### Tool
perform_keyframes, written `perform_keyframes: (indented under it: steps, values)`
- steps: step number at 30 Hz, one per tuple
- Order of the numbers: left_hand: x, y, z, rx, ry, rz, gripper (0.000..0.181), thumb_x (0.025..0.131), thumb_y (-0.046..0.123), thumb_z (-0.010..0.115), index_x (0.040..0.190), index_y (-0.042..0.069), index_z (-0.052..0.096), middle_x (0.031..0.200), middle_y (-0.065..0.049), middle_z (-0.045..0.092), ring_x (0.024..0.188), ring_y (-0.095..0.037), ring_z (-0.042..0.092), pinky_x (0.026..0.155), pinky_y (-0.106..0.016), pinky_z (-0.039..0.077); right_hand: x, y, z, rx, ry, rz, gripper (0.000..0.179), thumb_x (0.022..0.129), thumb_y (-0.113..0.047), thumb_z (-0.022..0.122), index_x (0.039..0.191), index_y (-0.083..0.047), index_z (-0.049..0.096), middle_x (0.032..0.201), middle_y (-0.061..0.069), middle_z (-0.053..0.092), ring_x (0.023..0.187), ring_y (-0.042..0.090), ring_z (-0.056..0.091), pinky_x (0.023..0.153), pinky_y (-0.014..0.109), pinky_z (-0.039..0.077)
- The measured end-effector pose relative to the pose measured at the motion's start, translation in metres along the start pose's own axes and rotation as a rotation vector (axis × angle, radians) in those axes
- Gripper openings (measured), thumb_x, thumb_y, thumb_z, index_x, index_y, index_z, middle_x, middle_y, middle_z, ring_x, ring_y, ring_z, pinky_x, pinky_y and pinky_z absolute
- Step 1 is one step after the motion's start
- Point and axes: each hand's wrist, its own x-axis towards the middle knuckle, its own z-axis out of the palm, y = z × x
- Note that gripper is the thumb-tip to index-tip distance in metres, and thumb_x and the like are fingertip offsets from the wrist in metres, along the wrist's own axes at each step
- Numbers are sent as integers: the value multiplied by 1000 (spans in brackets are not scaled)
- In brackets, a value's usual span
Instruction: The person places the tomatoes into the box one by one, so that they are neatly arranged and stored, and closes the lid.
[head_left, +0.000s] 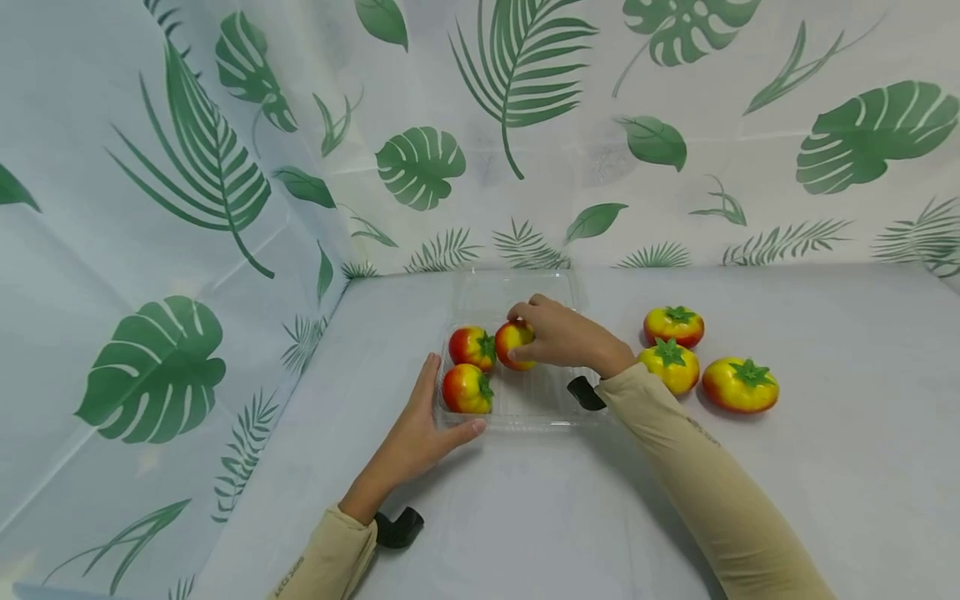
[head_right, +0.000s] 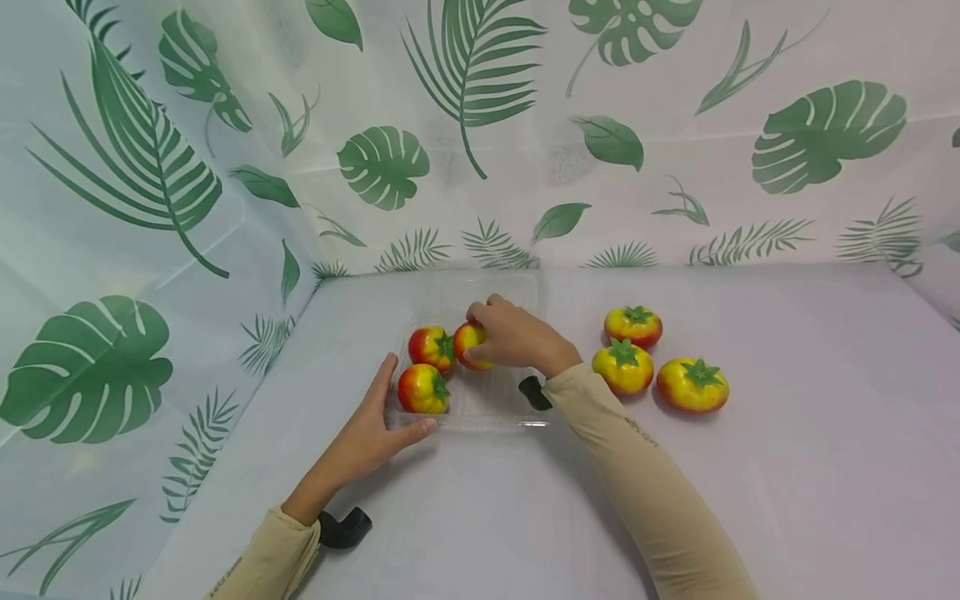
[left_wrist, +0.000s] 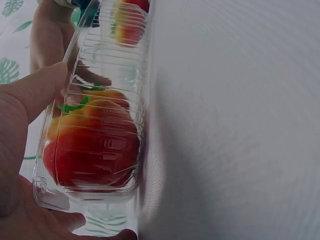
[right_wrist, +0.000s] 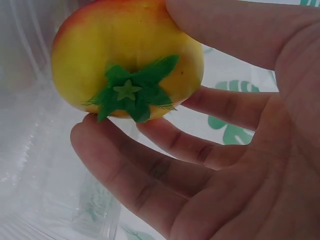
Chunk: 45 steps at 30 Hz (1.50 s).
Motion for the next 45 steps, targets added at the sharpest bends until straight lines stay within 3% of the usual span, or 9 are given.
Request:
perform_keyframes:
  steps: [19,34,45]
  values:
    - [2,0,1,23,2,0,119,93,51,81,173,11,2,180,-6,-3,164,-30,6,127,-59,14,0,1,3,-28,-9,31,53,95,-22,80,141,-2,65,128,23,58,110,34,61,99,47,59]
    - [0,2,1,26,3,-16,120,93,52,81,174,13,2,180,-6,-3,164,-32,7,127,-61,15,-2,2,3,-47,-15,7,56,101,-29,76,145,2,62,125,24,57,104,33,61,95,46,57]
    - [0,2,2,30,4,-23,120,92,53,81,174,13,2,180,-5,-3,164,-31,7,127,-61,15,-1,4,4,-53,-21,57,60,103,-38,73,144,2,55,127,23,59,108,34,62,100,49,57]
